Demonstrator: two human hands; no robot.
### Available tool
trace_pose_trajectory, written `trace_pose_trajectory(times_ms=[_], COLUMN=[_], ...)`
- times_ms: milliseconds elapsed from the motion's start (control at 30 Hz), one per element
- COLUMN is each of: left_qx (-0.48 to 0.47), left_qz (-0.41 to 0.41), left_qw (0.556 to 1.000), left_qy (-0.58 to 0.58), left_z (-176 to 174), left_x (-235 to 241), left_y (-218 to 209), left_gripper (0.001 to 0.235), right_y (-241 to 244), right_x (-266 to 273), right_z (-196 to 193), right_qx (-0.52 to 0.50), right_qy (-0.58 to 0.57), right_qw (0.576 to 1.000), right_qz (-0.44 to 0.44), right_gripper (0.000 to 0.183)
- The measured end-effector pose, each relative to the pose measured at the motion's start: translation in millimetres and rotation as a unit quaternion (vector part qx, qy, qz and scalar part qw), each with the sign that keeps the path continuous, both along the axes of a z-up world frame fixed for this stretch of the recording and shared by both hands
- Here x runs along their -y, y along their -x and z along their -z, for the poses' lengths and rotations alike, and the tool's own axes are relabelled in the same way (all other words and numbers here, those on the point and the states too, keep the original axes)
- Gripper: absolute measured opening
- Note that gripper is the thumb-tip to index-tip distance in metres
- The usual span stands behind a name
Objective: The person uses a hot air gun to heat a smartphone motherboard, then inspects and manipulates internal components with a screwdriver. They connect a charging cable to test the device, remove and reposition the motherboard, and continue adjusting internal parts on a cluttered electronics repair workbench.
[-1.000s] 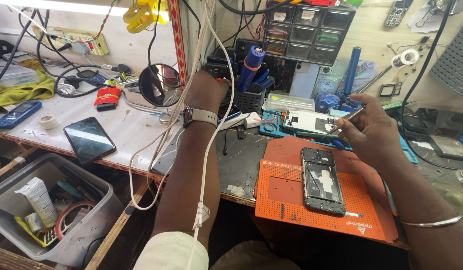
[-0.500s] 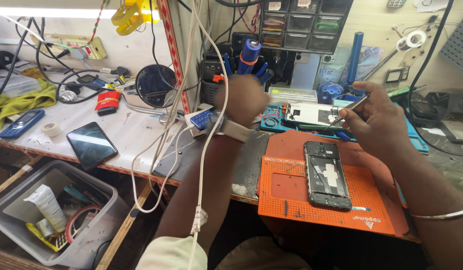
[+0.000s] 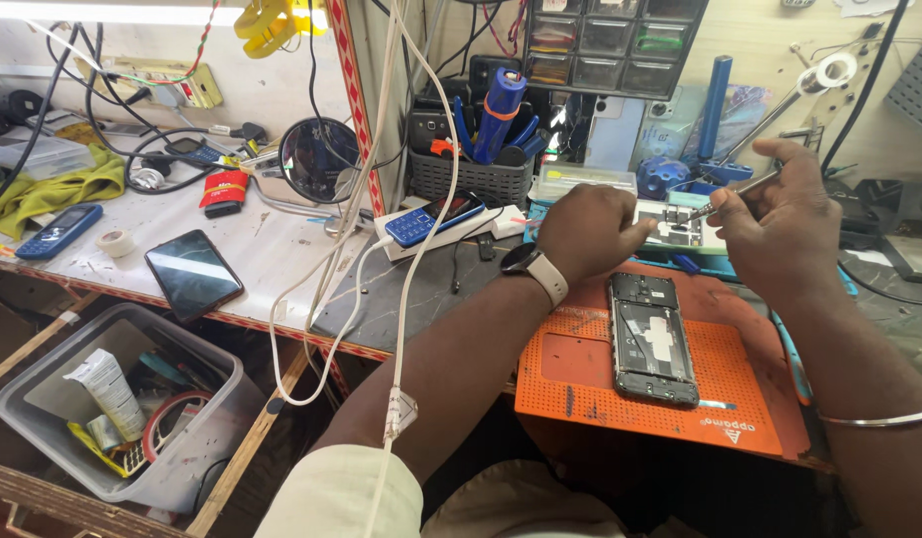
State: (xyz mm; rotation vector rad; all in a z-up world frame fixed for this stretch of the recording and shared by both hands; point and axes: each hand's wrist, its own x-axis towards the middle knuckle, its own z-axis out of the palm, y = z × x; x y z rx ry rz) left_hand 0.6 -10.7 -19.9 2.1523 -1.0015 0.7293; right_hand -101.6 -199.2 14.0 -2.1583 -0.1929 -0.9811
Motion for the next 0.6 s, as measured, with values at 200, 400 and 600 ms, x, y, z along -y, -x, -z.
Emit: trace_pose_trajectory(times_ms=[200,400,600], left_qx=[-0.044,-0.059,-0.117], left_qz=[0.003,-0.003,-0.009], left_qw=[0.999,0.998,0.993], left_qy=[0.021,0.024,0.004], left_z=[-4.9,-6.2,-6.7], left_x=[-16.2,-25.1,-25.1], left_y=[-24.1,-28.2,-23.4], left_gripper=[0.038,0.033,0.027], right_y=[0.4,-5.7,-7.8], right_x=[-1.8,2.3,6.1], right_z=[-4.8,0.8,2.5], right_qx=[-0.022,-0.014,-0.013], right_qy=[0.017,-0.013,-0.034], right_qw=[0.999,0.999,0.999], right_qz=[0.045,0.032,-0.007], right_gripper=[0.048,0.034,0.031])
